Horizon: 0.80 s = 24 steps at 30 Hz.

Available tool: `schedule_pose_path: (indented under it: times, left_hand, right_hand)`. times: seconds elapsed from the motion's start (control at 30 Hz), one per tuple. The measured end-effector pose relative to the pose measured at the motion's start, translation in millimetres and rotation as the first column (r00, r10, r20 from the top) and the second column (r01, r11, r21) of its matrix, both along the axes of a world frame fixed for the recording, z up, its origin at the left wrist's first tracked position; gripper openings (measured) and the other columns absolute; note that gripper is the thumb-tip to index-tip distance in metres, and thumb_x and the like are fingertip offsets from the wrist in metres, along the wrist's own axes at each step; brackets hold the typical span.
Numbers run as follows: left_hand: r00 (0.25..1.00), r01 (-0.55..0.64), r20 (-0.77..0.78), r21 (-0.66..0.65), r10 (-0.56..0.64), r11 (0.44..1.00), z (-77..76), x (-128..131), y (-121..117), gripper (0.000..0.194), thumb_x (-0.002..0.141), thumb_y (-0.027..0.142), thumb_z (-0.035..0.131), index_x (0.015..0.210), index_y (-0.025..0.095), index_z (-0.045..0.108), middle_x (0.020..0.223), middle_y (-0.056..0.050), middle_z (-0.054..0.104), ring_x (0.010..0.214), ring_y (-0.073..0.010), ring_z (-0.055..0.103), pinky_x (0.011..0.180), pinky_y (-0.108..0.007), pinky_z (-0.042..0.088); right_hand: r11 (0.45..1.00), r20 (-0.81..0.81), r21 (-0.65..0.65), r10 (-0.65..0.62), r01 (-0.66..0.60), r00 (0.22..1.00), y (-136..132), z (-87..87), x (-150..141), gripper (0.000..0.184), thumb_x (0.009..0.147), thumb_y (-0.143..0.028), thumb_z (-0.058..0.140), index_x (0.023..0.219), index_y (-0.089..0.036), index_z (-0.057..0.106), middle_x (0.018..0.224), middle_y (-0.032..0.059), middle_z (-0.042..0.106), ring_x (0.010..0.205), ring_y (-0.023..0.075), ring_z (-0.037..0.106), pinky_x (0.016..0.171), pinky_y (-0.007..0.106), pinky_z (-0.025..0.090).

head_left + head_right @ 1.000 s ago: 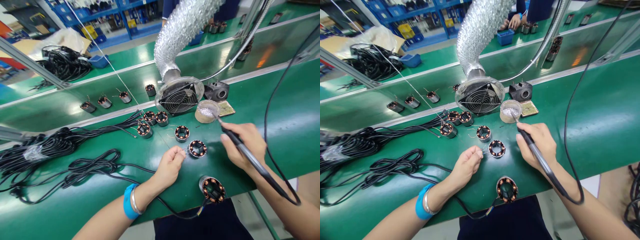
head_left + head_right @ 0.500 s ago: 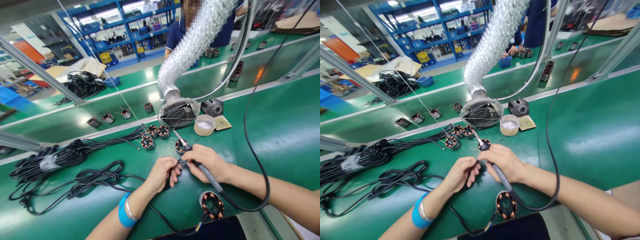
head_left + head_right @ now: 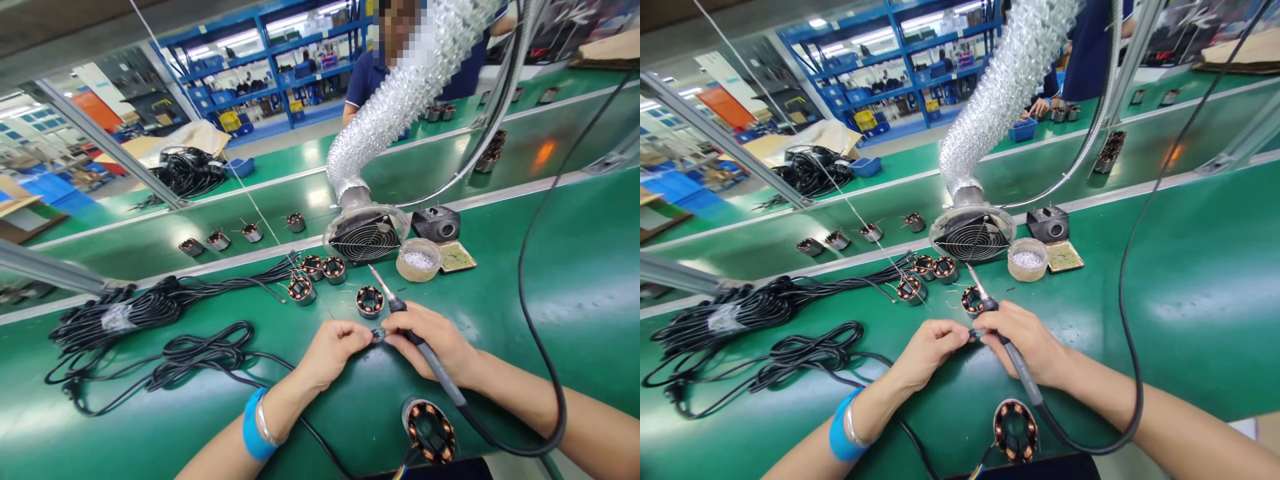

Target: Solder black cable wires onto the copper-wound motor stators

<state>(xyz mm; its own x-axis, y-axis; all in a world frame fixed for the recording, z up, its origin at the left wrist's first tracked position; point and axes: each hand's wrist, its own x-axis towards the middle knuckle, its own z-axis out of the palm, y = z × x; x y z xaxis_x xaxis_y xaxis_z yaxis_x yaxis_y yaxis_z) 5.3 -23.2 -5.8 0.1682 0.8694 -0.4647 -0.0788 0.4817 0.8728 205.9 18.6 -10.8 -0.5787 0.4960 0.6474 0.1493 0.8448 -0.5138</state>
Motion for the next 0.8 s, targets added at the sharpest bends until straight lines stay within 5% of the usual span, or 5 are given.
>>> schedule_pose_path:
  times: [0.27, 0.6, 0.8]
  left_hand:
    - [0.976, 0.161, -0.169, 0.156, -0.134, 0.975, 2.2, 4.4, 3.5, 0.041, 0.074, 0.046, 0.067, 0.082, 0.006, 0.073, 0.076, -0.006, 0.065, 0.069, -0.0106, 0.048, 0.068, -0.021, 0.038]
    - [0.944, 0.143, -0.330, 0.330, -0.028, 0.933, -0.1, 6.5, -8.9, 0.038, 0.084, 0.045, 0.057, 0.081, 0.009, 0.071, 0.077, -0.007, 0.066, 0.064, -0.0115, 0.053, 0.060, -0.021, 0.042]
    - [0.830, 0.288, -0.556, 0.485, 0.037, 0.826, 12.4, 14.9, -29.5, 0.024, 0.088, 0.024, 0.050, 0.092, 0.013, 0.071, 0.080, -0.006, 0.064, 0.073, -0.0141, 0.056, 0.069, -0.025, 0.042]
  right_hand:
    - [0.998, 0.012, -0.015, -0.058, 0.058, 0.998, -0.1, 6.3, -4.1, 0.029, 0.086, -0.009, 0.060, 0.114, -0.015, 0.054, 0.090, 0.0053, 0.061, 0.079, 0.0126, 0.052, 0.069, 0.024, 0.048]
    - [0.998, 0.065, -0.043, -0.047, 0.049, 0.997, -0.1, 11.1, -7.4, 0.032, 0.089, -0.008, 0.055, 0.119, -0.017, 0.053, 0.102, 0.0052, 0.064, 0.082, 0.0122, 0.052, 0.074, 0.024, 0.049]
    - [0.995, 0.102, -0.010, -0.099, 0.101, 0.990, -10.8, 5.7, -12.7, 0.027, 0.090, -0.003, 0.046, 0.109, -0.020, 0.055, 0.083, 0.0017, 0.058, 0.075, 0.0108, 0.054, 0.068, 0.020, 0.048]
